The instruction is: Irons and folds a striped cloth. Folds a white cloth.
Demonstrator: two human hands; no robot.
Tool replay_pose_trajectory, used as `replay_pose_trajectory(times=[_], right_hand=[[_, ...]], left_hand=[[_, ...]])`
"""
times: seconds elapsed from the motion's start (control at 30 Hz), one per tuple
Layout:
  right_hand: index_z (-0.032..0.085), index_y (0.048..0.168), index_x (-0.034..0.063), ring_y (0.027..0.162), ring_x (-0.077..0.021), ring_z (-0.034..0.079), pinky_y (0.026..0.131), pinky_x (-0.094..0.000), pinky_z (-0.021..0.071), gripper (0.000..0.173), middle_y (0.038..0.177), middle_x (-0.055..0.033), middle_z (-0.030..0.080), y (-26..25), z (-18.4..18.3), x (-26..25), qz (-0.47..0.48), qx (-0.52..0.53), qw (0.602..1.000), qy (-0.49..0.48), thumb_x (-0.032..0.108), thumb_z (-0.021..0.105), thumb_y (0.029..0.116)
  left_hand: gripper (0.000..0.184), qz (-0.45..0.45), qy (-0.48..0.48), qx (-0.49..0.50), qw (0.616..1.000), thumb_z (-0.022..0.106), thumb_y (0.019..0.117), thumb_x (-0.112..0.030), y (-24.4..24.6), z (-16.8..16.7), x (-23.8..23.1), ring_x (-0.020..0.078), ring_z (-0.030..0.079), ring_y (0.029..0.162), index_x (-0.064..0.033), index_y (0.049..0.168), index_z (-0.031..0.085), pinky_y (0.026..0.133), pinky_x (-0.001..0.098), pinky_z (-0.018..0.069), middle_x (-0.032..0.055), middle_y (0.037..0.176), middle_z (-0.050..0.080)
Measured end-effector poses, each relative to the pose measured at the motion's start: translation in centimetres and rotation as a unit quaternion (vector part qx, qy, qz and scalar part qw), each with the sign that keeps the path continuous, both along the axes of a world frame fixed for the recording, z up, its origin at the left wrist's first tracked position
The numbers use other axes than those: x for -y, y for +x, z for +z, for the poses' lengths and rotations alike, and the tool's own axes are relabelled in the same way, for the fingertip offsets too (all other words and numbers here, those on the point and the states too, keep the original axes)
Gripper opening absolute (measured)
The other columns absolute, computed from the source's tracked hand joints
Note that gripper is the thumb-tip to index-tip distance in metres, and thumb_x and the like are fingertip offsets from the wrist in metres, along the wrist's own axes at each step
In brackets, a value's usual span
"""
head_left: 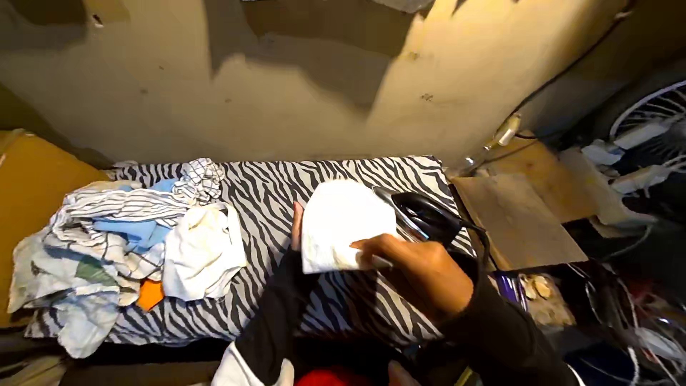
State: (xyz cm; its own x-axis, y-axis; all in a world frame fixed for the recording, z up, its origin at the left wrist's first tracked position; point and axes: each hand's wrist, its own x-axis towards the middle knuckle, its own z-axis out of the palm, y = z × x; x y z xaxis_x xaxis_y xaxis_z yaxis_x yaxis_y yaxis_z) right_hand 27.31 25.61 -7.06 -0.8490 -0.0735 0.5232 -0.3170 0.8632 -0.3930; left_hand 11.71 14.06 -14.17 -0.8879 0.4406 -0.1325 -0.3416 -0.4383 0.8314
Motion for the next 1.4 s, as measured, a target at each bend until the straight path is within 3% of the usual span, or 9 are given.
replay_pose_trajectory(times=[0.07, 0.13, 0.37, 0.5, 0.63, 0.77, 0.97, 1.2, 1.4], right_hand=[[0.072, 0.105, 0.0045, 0.09, -0.0237, 0.078, 0.076, -0.0369, 0.0642, 0.016, 0.101, -0.0109, 0.078, 1.1, -2.9, 1.4, -0.018, 0.02, 0.998, 0.055, 0.007, 0.057, 0.0983], [0.073, 0.11, 0.0046, 0.105, -0.0296, 0.076, 0.09, -0.0454, 0.0623, 0.019, 0.11, -0.0131, 0.077, 2.9, -6.3, 1.9, 0.018, 0.114, 0.993, 0.04, 0.012, 0.065, 0.0937], [0.054, 0.142, -0.0078, 0.138, -0.0558, 0.046, 0.111, -0.0704, 0.0371, 0.05, 0.148, -0.036, 0.048, 0.2, -8.6, -12.4, -0.334, 0.273, 0.9, 0.063, 0.017, 0.067, 0.0999], [0.052, 0.143, -0.0049, 0.12, -0.0584, 0.059, 0.097, -0.0752, 0.0446, 0.05, 0.131, -0.038, 0.059, -2.5, -9.3, -18.3, -0.391, 0.387, 0.834, 0.035, 0.024, 0.064, 0.1037], [0.052, 0.14, -0.0053, 0.114, -0.0601, 0.06, 0.095, -0.0755, 0.0432, 0.057, 0.118, -0.0411, 0.063, -0.1, -6.1, -17.6, -0.47, 0.358, 0.807, -0.03, 0.041, 0.055, 0.1067], [0.065, 0.121, -0.0056, 0.089, -0.0555, 0.069, 0.078, -0.0727, 0.0515, 0.061, 0.092, -0.0335, 0.07, 0.5, -4.7, -8.7, -0.339, 0.384, 0.858, 0.036, 0.051, 0.067, 0.098], [0.061, 0.124, -0.0022, 0.096, -0.0516, 0.07, 0.08, -0.0684, 0.053, 0.072, 0.099, -0.0293, 0.071, -3.7, -9.8, 3.9, -0.005, 0.511, 0.857, 0.067, 0.065, 0.048, 0.1009], [0.065, 0.117, -0.003, 0.091, -0.0516, 0.072, 0.076, -0.0681, 0.0539, 0.073, 0.093, -0.0288, 0.072, 2.6, -9.8, -0.2, -0.204, 0.511, 0.834, 0.049, 0.066, 0.048, 0.1003], [0.063, 0.121, -0.0024, 0.095, -0.0498, 0.071, 0.079, -0.0672, 0.0539, 0.07, 0.098, -0.0282, 0.071, -1.4, -9.8, 4.8, -0.065, 0.53, 0.844, 0.049, 0.063, 0.045, 0.1034]], left_hand=[[0.069, -0.116, -0.032, 0.007, 0.993, -0.005, 0.108, -0.047, -0.6, -0.9, 1.3, 0.0058, 0.054, 0.131, -0.0163, 0.162, 0.024, 0.106, 0.0264, 0.045, 0.0042, 0.152, 0.051], [0.073, -0.188, -0.062, 0.023, 0.98, -0.01, 0.1027, -0.056, -1.1, -4.4, 2.9, 0.0192, 0.047, 0.141, -0.0213, 0.166, 0.001, 0.111, 0.0374, 0.0438, 0.0133, 0.164, 0.034], [0.037, -0.27, -0.325, 0.081, 0.903, 0.046, 0.1082, -0.01, 4.6, -10.5, 10.6, 0.0209, 0.074, 0.082, 0.0045, 0.143, 0.046, 0.074, 0.037, 0.0624, 0.0179, 0.113, 0.069], [0.025, -0.28, -0.409, 0.034, 0.868, 0.05, 0.1077, -0.01, 5.5, -10.1, 10.1, 0.0109, 0.069, 0.064, 0.0077, 0.123, 0.059, 0.063, 0.0272, 0.0586, 0.0086, 0.082, 0.072], [0.028, -0.265, -0.466, -0.062, 0.842, 0.048, 0.1077, -0.01, 4.9, -10.6, 13.0, 0.0143, 0.069, 0.065, 0.0052, 0.126, 0.062, 0.065, 0.0311, 0.059, 0.0117, 0.085, 0.074], [0.031, -0.142, -0.503, -0.186, 0.832, 0.054, 0.102, -0.008, 3.7, -9.5, 15.0, 0.0213, 0.072, 0.077, 0.0048, 0.128, 0.064, 0.075, 0.0398, 0.0597, 0.0161, 0.093, 0.074], [0.03, 0.035, -0.469, -0.349, 0.811, 0.054, 0.0976, -0.016, 2.8, -5.4, 13.8, 0.0072, 0.072, 0.078, 0.0017, 0.114, 0.071, 0.072, 0.0238, 0.0584, 0.0083, 0.09, 0.076], [0.029, 0.068, -0.436, -0.358, 0.823, 0.054, 0.0994, -0.014, 1.6, -6.2, 17.8, -0.0009, 0.069, 0.08, 0.0084, 0.11, 0.069, 0.075, 0.0162, 0.0554, 0.0075, 0.09, 0.075], [0.027, 0.094, -0.354, -0.45, 0.814, 0.055, 0.0998, -0.013, 3.7, -5.0, 13.5, 0.0019, 0.07, 0.08, 0.0073, 0.104, 0.072, 0.078, 0.0191, 0.0568, 0.007, 0.086, 0.076]])
